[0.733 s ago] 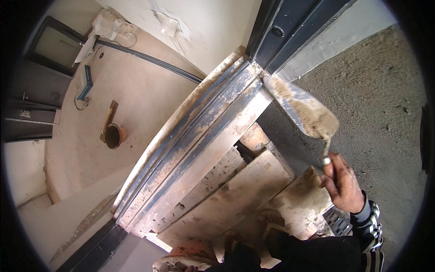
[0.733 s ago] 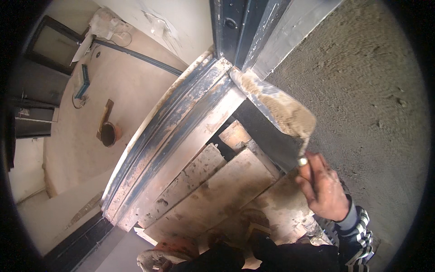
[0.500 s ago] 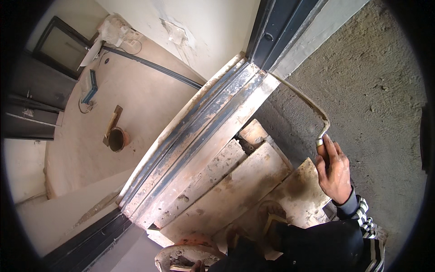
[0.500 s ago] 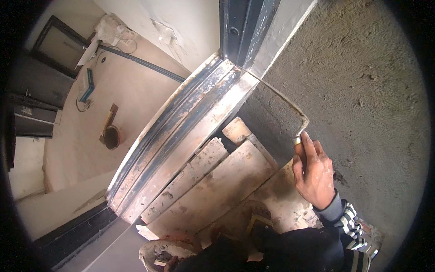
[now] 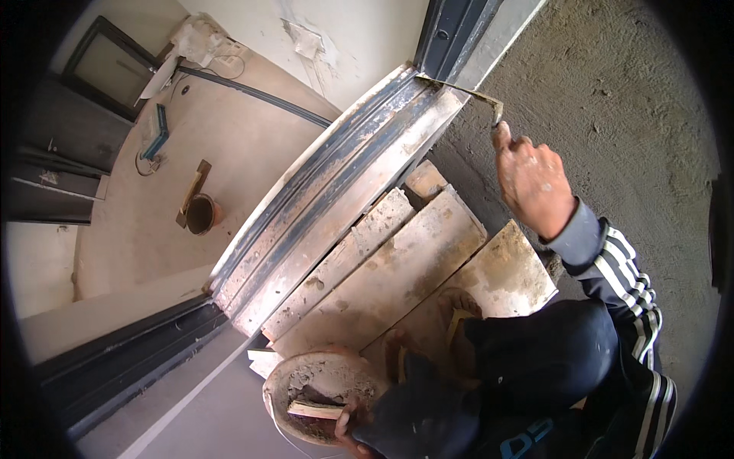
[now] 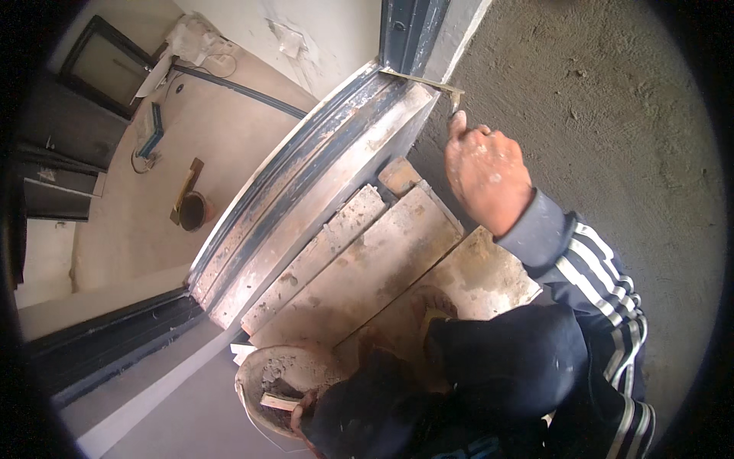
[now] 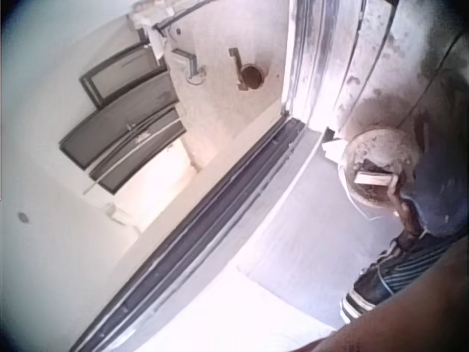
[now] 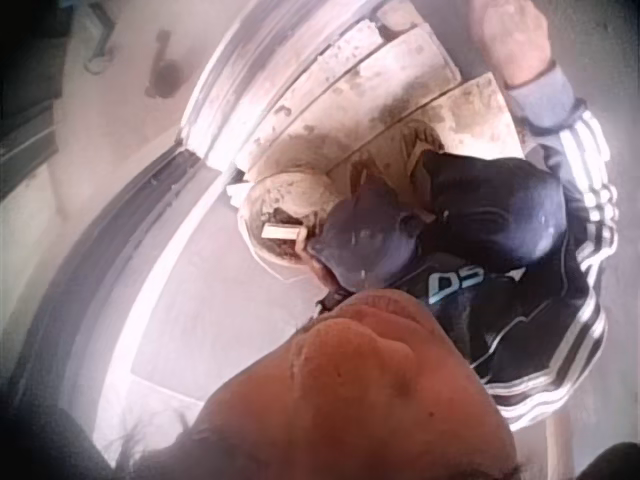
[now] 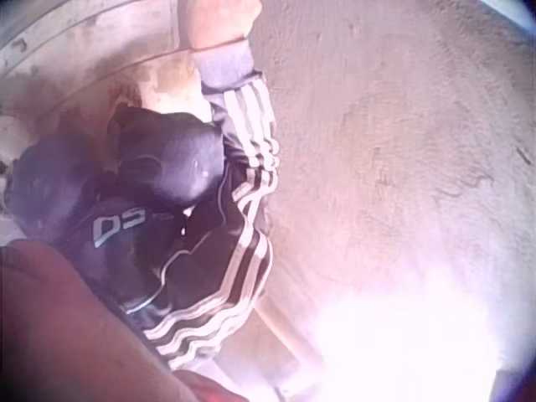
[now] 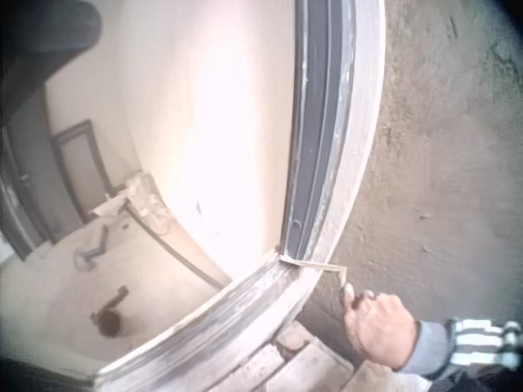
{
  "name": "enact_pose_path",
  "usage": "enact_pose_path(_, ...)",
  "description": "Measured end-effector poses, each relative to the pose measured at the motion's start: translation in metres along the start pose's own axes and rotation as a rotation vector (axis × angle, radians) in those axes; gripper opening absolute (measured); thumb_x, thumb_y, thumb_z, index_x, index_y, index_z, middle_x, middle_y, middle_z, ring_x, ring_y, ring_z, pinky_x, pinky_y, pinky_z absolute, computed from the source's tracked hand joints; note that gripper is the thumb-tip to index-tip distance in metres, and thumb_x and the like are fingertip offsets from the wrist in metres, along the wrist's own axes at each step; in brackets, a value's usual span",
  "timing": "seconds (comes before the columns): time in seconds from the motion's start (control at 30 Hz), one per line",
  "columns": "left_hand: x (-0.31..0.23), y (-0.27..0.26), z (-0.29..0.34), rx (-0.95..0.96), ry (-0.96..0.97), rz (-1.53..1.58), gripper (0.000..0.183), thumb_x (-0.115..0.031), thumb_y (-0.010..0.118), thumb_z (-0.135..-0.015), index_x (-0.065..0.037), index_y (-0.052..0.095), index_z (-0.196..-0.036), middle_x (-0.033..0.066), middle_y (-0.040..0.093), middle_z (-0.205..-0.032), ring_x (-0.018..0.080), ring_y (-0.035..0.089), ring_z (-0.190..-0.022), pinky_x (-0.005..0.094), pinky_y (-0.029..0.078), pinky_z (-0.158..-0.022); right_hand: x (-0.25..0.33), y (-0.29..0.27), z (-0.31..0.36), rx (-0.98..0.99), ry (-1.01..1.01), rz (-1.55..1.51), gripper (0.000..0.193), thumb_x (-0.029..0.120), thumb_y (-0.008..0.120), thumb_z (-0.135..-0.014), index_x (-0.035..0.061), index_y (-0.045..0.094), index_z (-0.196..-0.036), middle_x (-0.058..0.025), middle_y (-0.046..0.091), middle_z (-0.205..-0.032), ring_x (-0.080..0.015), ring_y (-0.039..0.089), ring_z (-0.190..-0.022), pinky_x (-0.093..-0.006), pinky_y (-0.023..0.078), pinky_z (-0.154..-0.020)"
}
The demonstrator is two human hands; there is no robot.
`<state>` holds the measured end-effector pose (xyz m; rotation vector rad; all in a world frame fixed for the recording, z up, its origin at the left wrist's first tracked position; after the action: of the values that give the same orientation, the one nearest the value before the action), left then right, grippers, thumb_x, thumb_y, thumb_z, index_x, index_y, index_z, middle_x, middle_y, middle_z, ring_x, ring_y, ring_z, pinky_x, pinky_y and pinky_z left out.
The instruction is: The person scoops plaster from a bucket using a trowel and applies it to a wall surface. They spread the material evenly across the wall and smooth the edges near a metal frame.
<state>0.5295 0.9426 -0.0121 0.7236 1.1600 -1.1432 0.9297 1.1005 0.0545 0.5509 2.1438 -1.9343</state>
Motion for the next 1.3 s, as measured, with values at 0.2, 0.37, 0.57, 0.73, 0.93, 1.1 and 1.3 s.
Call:
enact_pose_path(0.2, -0.027, 0.0, 0.014, 0.246, -0.025, 0.054, 0.061, -0.049, 0.048, -0.09, 0.001, 0.042, -0.124, 0.0189, 0.051, -0.119, 0.0282, 0.049, -0.11, 0.0429, 0.039, -0.098, -0.023, -0.008, 0.012, -0.007, 0.096, -0.631, 0.021, 0.017, 0.056, -0.086, 0.0004, 0.057, -0.098, -0.0164, 0.058, -0.067, -0.0294, 0.059, -0.063, -0.0382, 0.046, -0.057)
enact_pose_path(0.37, -0.06, 0.043, -0.053, 0.431, 0.322, -0.208, 0.044, -0.033, 0.048, -0.09, -0.001, 0.056, -0.119, 0.0174, 0.055, -0.122, 0.0347, 0.046, -0.118, 0.044, 0.03, -0.102, -0.008, 0.025, 0.082, 0.257, 0.43, -1.212, 0.025, 0.02, 0.052, -0.091, 0.0014, 0.057, -0.106, -0.0103, 0.054, -0.059, -0.019, 0.057, -0.052, -0.0334, 0.045, -0.052)
enact_pose_path(0.57, -0.105, 0.299, -0.117, 0.892, 1.373, -0.728, 0.057, -0.028, 0.058, -0.087, 0.001, 0.04, -0.133, 0.0206, 0.046, -0.131, 0.0339, 0.04, -0.124, 0.048, 0.025, -0.106, 0.022, 0.086, 0.21, 0.54, 0.88, -1.439, 0.028, 0.02, 0.053, -0.091, 0.0015, 0.056, -0.111, -0.0052, 0.054, -0.066, -0.0118, 0.053, -0.057, -0.0299, 0.044, -0.054)
enact_pose_path(0.73, -0.097, 0.442, -0.157, 0.875, 1.72, -0.986, 0.076, -0.042, 0.057, -0.085, 0.002, 0.027, -0.139, 0.017, 0.047, -0.13, 0.0331, 0.037, -0.127, 0.0492, 0.019, -0.11, 0.052, 0.091, 0.214, 0.528, 0.722, -1.55, 0.033, 0.024, 0.052, -0.093, 0.0013, 0.055, -0.117, 0.0006, 0.052, -0.068, -0.0085, 0.05, -0.058, -0.026, 0.041, -0.054)
enact_pose_path(0.93, -0.086, 0.483, -0.157, 0.835, 1.767, -0.967, 0.081, -0.047, 0.058, -0.084, -0.003, 0.024, -0.142, 0.0151, 0.055, -0.122, 0.0367, 0.038, -0.123, 0.0515, 0.02, -0.107, 0.039, 0.111, 0.243, 0.486, 0.74, -1.532, 0.036, 0.018, 0.057, -0.088, 0.0012, 0.052, -0.119, -0.0177, 0.061, -0.069, -0.0268, 0.063, -0.06, -0.0348, 0.048, -0.06)
enact_pose_path(1.1, -0.074, 0.483, -0.167, 0.791, 1.865, -0.934, 0.081, -0.052, 0.053, -0.084, -0.003, 0.025, -0.142, 0.013, 0.057, -0.118, 0.0351, 0.042, -0.117, 0.0509, 0.022, -0.104, 0.038, 0.117, 0.239, 0.5, 0.688, -1.505, 0.033, 0.013, 0.058, -0.086, 0.0002, 0.054, -0.116, -0.0178, 0.063, -0.076, -0.0334, 0.064, -0.072, -0.0363, 0.049, -0.066)
enact_pose_path(1.3, -0.07, 0.484, -0.165, 0.721, 1.757, -1.047, 0.08, -0.054, 0.052, -0.085, -0.001, 0.028, -0.14, 0.0124, 0.051, -0.126, 0.0338, 0.04, -0.119, 0.0514, 0.021, -0.104, 0.043, 0.125, 0.233, 0.566, 0.624, -1.544, 0.033, 0.009, 0.058, -0.084, 0.0013, 0.053, -0.116, -0.016, 0.064, -0.084, -0.0344, 0.064, -0.079, -0.0382, 0.049, -0.07)
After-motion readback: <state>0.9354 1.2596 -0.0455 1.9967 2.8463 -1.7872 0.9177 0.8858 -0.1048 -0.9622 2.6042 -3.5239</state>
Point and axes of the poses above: each hand's wrist, its own z-axis away from the middle knuckle, its own y-axis out of the palm, x = y × z, the point moved 8 cm from there along -z, towards the middle knuckle
